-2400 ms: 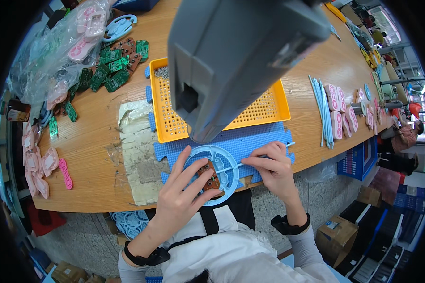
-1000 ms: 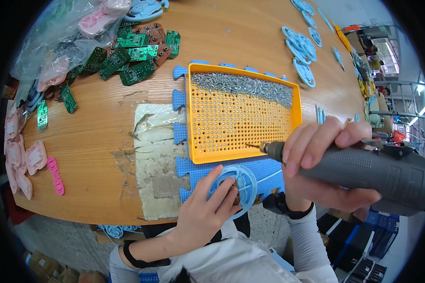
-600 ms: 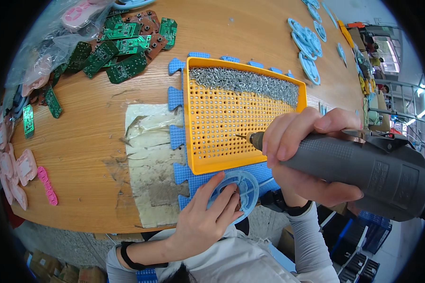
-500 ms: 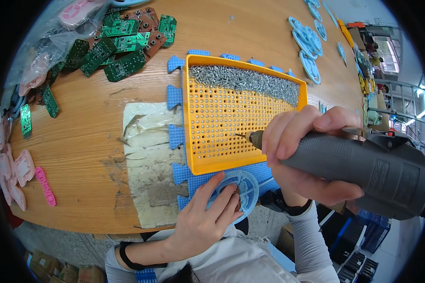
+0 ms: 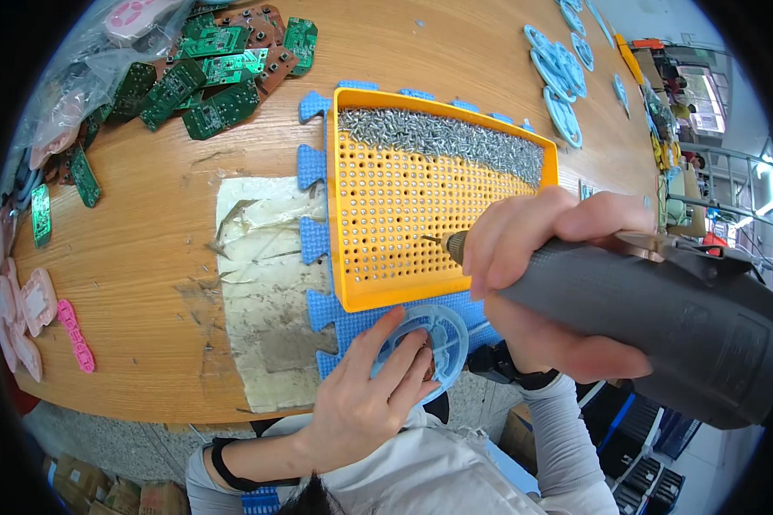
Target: Assemble plastic toy components using an electric screwdriver.
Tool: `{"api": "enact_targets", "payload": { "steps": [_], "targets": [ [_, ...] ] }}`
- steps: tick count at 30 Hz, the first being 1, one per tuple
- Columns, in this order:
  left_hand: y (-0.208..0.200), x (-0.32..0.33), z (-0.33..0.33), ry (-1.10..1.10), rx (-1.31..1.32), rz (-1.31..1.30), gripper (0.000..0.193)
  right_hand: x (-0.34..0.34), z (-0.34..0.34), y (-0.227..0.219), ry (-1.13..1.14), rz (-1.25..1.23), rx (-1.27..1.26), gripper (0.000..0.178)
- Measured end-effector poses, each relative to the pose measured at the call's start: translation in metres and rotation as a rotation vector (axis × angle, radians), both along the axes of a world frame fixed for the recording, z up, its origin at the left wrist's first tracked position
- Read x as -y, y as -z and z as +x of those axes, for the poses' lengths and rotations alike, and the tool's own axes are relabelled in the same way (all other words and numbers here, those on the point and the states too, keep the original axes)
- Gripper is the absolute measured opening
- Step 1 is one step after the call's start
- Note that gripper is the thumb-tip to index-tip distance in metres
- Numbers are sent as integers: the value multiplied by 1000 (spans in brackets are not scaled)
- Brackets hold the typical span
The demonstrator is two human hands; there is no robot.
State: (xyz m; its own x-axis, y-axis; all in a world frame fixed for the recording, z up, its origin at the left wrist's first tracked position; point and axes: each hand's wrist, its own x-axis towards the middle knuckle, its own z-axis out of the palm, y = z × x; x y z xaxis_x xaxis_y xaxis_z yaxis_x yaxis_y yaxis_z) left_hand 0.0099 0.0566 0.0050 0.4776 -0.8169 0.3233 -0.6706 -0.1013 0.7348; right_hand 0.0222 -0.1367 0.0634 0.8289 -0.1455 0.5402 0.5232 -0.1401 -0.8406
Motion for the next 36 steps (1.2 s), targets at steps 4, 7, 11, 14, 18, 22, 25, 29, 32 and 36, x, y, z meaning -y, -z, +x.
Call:
{"api": "enact_targets", "payload": {
  "steps": [4,7,11,14,18,22,25,29,32,36],
  "targets": [
    [5,-5,-2,-13,-16,10,34,-16,-10,-14,91,151,59,71],
    [-1,-2,-3,27,-55,-21,35,-22,-45,-55,83,100,-100,60],
    [-2,-5,-1,25,-107,26,38,-14,-70,-42,-209,209,-62,22],
    [0,-5,-1,29,-118,38,40,-17,-78,-31,-347,195,-174,15],
    [-1,-4,-2,26,-112,33,39,-33,-80,-15,-134,241,3,17],
    [-1,-4,-2,20,-112,39,39,-41,-81,-12,-40,258,10,19],
    [-2,-3,-3,19,-108,34,38,-43,-83,-15,-10,247,-32,18],
    [-2,-4,-2,20,-118,47,37,-43,-79,-16,-11,203,-24,18],
    [-2,-4,-1,25,-122,54,37,-41,-78,-17,-69,119,-74,20],
    [-3,-4,-1,31,-128,58,36,-43,-77,-16,-61,181,-75,20]
  ]
}}
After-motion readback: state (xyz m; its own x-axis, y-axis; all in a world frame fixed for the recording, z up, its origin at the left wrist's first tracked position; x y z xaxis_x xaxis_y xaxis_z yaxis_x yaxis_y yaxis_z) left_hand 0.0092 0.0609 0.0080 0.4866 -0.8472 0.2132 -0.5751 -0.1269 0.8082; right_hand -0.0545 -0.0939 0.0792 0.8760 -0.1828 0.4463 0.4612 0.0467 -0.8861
